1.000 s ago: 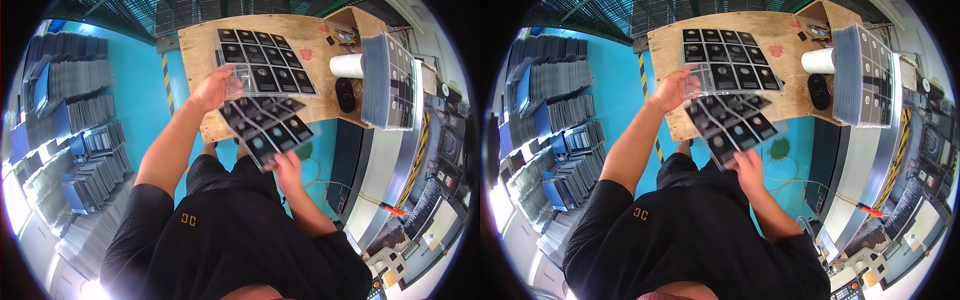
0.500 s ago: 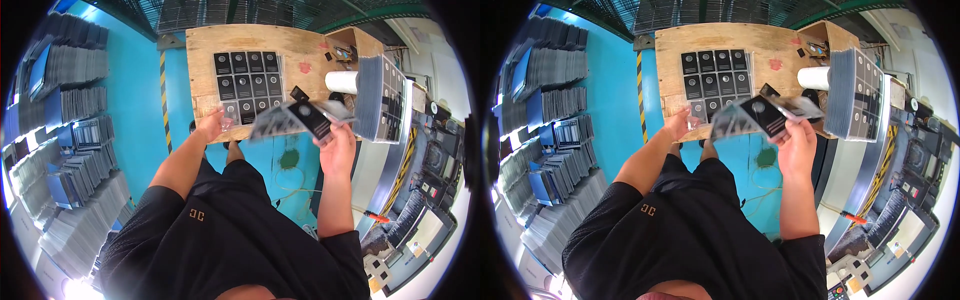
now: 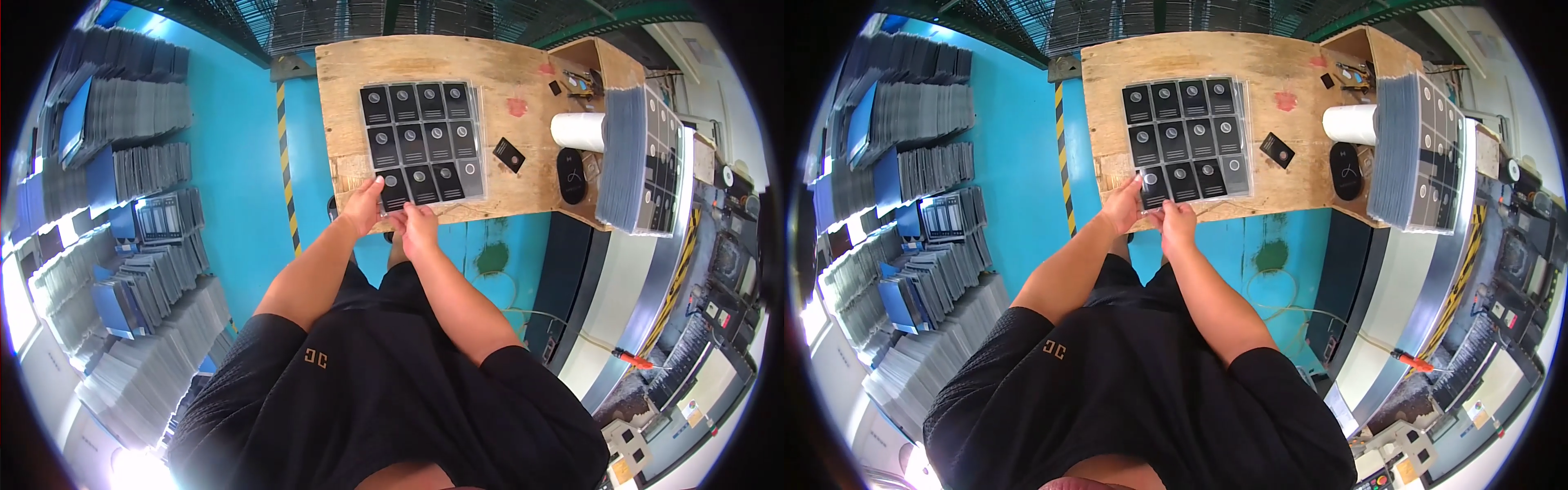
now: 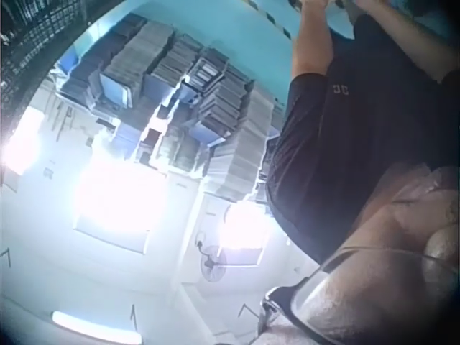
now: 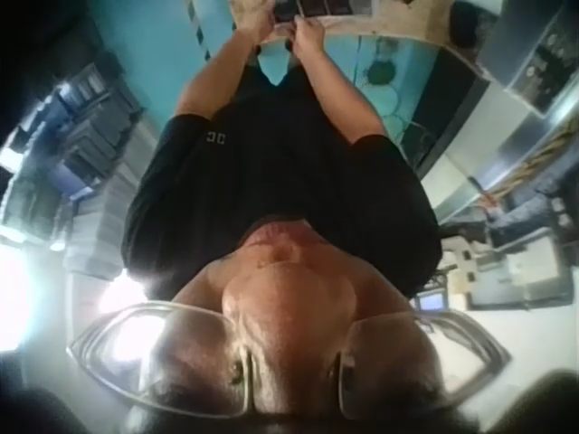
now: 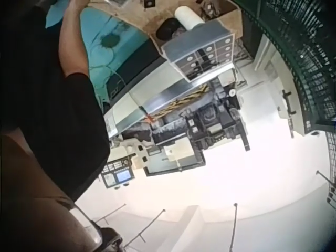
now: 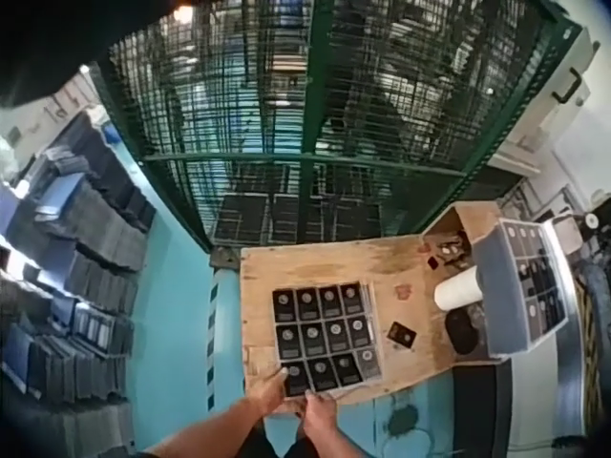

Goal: The person picks up a caliper and a black plate, measures the plate's dimensions, and then places the plate into a plastic sleeve within a binder. After storing the plate, the person picks up a spray nozzle and another black plate while walking.

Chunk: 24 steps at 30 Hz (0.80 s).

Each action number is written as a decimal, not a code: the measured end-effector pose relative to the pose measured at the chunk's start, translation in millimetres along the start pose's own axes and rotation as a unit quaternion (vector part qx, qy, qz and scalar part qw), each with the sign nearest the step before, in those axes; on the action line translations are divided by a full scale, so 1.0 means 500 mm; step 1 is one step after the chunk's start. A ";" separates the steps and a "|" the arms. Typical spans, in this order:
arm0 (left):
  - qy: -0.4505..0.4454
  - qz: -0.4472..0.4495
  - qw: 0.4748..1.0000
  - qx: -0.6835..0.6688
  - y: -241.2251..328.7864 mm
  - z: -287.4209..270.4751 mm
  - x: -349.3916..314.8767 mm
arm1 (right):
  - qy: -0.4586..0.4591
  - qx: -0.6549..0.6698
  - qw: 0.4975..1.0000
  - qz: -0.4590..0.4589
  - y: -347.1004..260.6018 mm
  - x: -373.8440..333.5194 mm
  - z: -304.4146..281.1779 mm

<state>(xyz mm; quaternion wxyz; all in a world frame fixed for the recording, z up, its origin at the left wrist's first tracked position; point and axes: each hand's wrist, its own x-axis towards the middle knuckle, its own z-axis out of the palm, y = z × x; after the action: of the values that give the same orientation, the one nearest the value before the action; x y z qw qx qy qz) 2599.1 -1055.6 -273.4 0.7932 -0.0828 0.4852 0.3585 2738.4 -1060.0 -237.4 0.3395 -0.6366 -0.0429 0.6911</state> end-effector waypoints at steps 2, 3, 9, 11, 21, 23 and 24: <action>0.041 0.088 0.994 0.050 -0.021 -0.001 0.009 | 0.003 -0.033 0.999 0.020 -0.003 -0.012 0.000; 0.028 0.110 0.993 0.029 -0.023 -0.003 0.017 | -0.004 -0.098 0.995 0.009 -0.009 -0.010 -0.005; 0.168 0.113 0.966 0.162 -0.032 0.007 0.032 | -0.036 -0.305 0.951 -0.037 -0.036 0.025 -0.075; 0.175 0.145 0.958 0.175 -0.021 0.004 0.031 | -0.107 -0.353 0.930 0.000 -0.038 0.026 -0.098; 0.169 0.188 0.940 0.229 0.069 0.007 0.011 | 0.291 -0.534 0.715 -0.343 -0.176 0.199 -0.280; 0.191 0.155 0.924 0.291 0.085 0.024 0.014 | 0.263 -0.581 0.719 -0.277 -0.223 0.170 -0.278; 0.193 0.160 0.922 0.296 0.095 0.012 0.015 | 0.223 -0.627 0.714 -0.217 -0.240 0.165 -0.273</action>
<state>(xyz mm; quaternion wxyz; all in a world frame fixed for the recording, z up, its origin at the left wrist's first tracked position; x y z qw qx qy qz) 2574.7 -1014.2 -266.3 0.6048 0.1669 0.7195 0.2977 2915.7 -975.9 -274.0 0.0030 -0.8124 -0.5264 0.2509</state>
